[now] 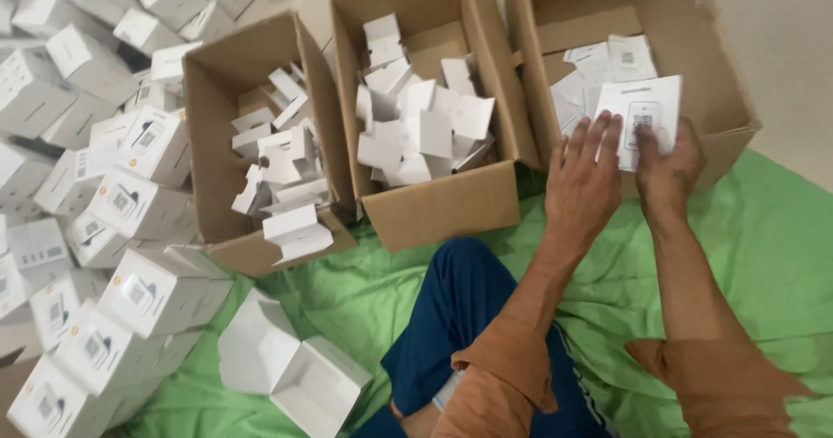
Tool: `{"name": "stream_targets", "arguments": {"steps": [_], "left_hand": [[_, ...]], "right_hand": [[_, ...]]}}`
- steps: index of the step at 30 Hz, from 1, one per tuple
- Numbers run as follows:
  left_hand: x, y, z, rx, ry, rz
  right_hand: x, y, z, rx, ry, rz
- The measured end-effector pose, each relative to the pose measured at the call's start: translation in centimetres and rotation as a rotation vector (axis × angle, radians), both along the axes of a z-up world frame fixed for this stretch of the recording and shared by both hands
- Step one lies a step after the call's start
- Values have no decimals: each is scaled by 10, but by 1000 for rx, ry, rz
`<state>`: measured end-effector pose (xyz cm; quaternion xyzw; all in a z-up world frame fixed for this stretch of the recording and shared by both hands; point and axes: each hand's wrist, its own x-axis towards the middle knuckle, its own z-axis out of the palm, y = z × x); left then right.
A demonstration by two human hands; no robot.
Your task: The person unboxes small electronics and documents from white boxes and organizes them into shipping cartons.
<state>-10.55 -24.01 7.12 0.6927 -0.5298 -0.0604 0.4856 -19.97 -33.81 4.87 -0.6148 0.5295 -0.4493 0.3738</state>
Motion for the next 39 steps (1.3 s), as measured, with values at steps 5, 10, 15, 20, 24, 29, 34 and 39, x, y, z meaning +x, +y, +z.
{"name": "stream_targets", "arguments": {"steps": [5, 10, 15, 20, 24, 29, 34, 39], "left_hand": [[-10, -44, -80, 172, -251, -132], [51, 98, -39, 62, 17, -80], [103, 338, -64, -218, 512, 747], [205, 537, -183, -636, 709, 1376], [254, 591, -259, -552, 1308, 922], [257, 591, -257, -410, 1265, 798], [226, 582, -209, -311, 1248, 762], [229, 585, -252, -248, 563, 682]], "right_hand": [[-38, -88, -100, -336, 822, 171], [-28, -33, -95, -455, 721, 198], [61, 175, -19, -331, 284, 596], [226, 320, -82, 210, 77, 1311], [350, 400, -131, 1093, 153, 1275], [390, 415, -196, 1158, 250, 1473], [346, 399, -101, 980, 188, 1676], [328, 374, -182, 112, 320, 1818]]}}
